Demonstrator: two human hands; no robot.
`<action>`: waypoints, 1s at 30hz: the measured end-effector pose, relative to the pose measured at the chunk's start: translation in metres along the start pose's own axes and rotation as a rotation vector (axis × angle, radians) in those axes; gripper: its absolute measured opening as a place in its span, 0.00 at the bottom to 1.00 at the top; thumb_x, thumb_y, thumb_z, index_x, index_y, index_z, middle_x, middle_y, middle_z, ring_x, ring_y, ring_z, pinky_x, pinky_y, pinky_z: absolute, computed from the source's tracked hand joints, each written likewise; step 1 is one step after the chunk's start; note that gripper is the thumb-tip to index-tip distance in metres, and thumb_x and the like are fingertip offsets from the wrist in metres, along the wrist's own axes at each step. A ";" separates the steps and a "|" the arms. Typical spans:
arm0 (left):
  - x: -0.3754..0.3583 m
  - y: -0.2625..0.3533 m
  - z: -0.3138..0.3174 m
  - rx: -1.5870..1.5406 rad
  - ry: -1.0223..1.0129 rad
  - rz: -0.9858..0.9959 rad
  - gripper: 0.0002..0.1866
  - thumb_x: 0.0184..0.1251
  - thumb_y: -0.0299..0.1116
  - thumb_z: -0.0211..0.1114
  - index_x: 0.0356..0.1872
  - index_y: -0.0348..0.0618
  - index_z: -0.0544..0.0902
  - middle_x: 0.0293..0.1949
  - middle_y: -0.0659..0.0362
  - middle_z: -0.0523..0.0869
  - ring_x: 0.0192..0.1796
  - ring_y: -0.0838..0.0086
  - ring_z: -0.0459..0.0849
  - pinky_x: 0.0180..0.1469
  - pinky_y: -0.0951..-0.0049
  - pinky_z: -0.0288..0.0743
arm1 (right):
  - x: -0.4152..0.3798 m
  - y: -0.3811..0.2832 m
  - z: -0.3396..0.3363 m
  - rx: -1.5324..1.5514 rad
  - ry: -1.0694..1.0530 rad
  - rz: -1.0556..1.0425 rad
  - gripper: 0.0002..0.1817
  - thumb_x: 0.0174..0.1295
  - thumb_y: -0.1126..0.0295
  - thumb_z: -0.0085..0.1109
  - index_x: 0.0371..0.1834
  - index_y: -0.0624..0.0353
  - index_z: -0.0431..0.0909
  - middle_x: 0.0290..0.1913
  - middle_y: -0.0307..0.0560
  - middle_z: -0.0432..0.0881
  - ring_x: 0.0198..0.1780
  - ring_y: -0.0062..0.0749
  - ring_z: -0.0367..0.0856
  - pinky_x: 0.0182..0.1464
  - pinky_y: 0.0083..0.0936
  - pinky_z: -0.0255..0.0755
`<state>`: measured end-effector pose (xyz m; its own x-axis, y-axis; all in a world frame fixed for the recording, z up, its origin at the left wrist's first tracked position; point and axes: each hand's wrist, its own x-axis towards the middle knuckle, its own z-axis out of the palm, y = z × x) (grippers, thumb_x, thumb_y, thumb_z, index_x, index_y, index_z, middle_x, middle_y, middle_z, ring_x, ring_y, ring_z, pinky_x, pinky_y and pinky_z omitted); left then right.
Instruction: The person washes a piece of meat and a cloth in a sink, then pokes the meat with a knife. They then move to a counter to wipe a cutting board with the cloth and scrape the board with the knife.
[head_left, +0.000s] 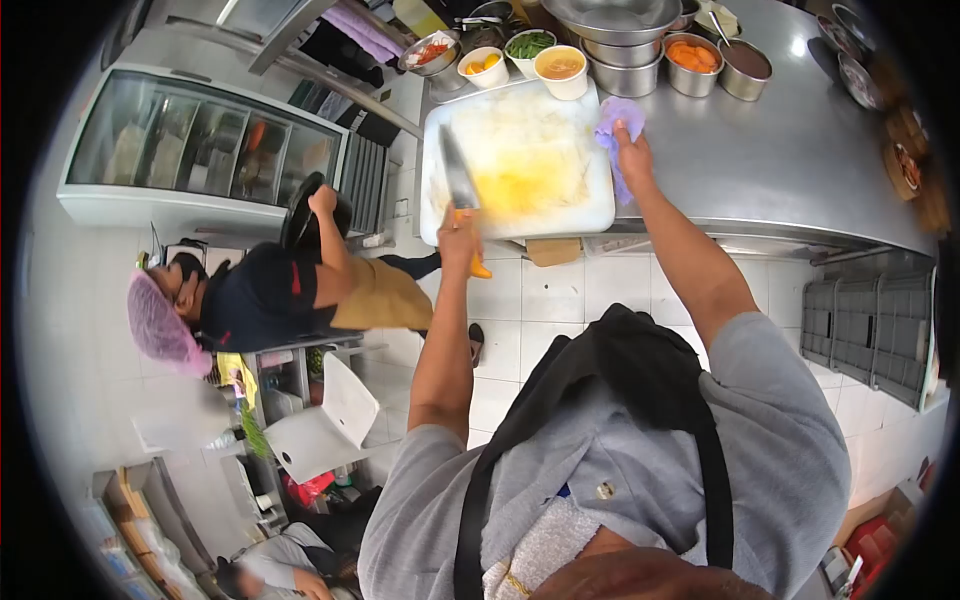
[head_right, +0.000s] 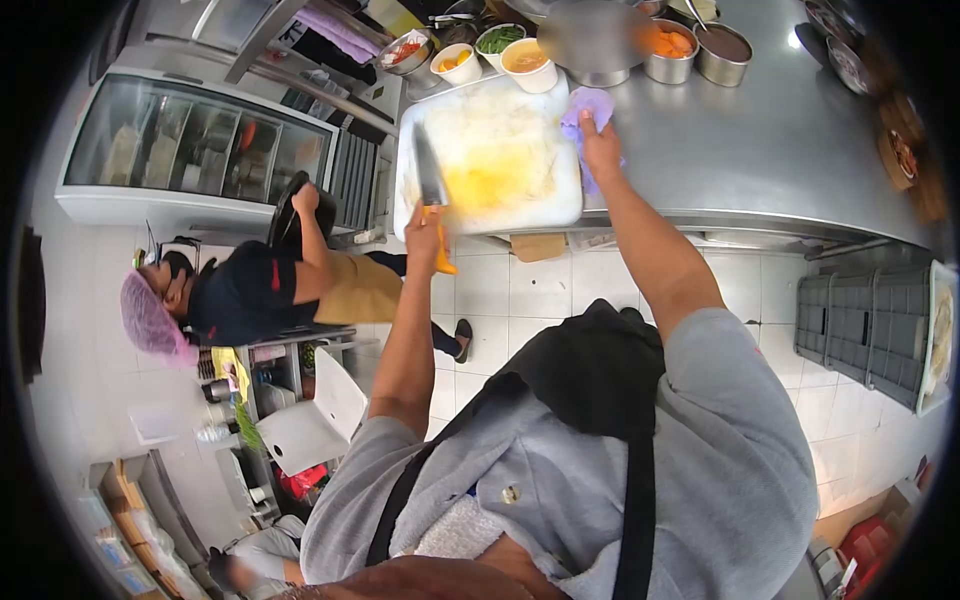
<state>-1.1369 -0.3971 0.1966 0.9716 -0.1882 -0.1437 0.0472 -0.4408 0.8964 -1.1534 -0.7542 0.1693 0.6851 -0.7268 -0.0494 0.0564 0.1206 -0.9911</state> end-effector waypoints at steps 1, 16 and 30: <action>-0.019 0.047 -0.001 -0.198 0.035 -0.202 0.20 0.72 0.47 0.62 0.55 0.45 0.77 0.20 0.61 0.78 0.16 0.75 0.76 0.15 0.72 0.71 | 0.000 0.000 0.000 -0.050 0.005 0.006 0.34 0.69 0.46 0.57 0.62 0.69 0.74 0.58 0.54 0.81 0.60 0.40 0.77 0.64 0.31 0.67; -0.087 0.080 0.084 0.020 -0.139 -0.079 0.28 0.70 0.43 0.66 0.69 0.54 0.72 0.18 0.65 0.75 0.12 0.79 0.69 0.14 0.74 0.65 | 0.021 0.018 0.007 -0.022 -0.027 -0.025 0.34 0.67 0.46 0.59 0.62 0.68 0.74 0.59 0.55 0.81 0.61 0.42 0.77 0.64 0.33 0.67; -0.121 0.044 -0.003 -0.127 -0.014 -0.165 0.25 0.76 0.44 0.58 0.70 0.49 0.71 0.20 0.65 0.73 0.14 0.82 0.70 0.14 0.77 0.65 | 0.010 0.052 -0.010 0.018 -0.049 0.074 0.32 0.69 0.50 0.57 0.63 0.68 0.73 0.60 0.55 0.80 0.62 0.42 0.77 0.65 0.32 0.67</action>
<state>-1.2519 -0.3915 0.2548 0.9449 -0.1347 -0.2983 0.2355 -0.3529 0.9055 -1.1507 -0.7618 0.1158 0.7222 -0.6818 -0.1165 0.0166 0.1855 -0.9825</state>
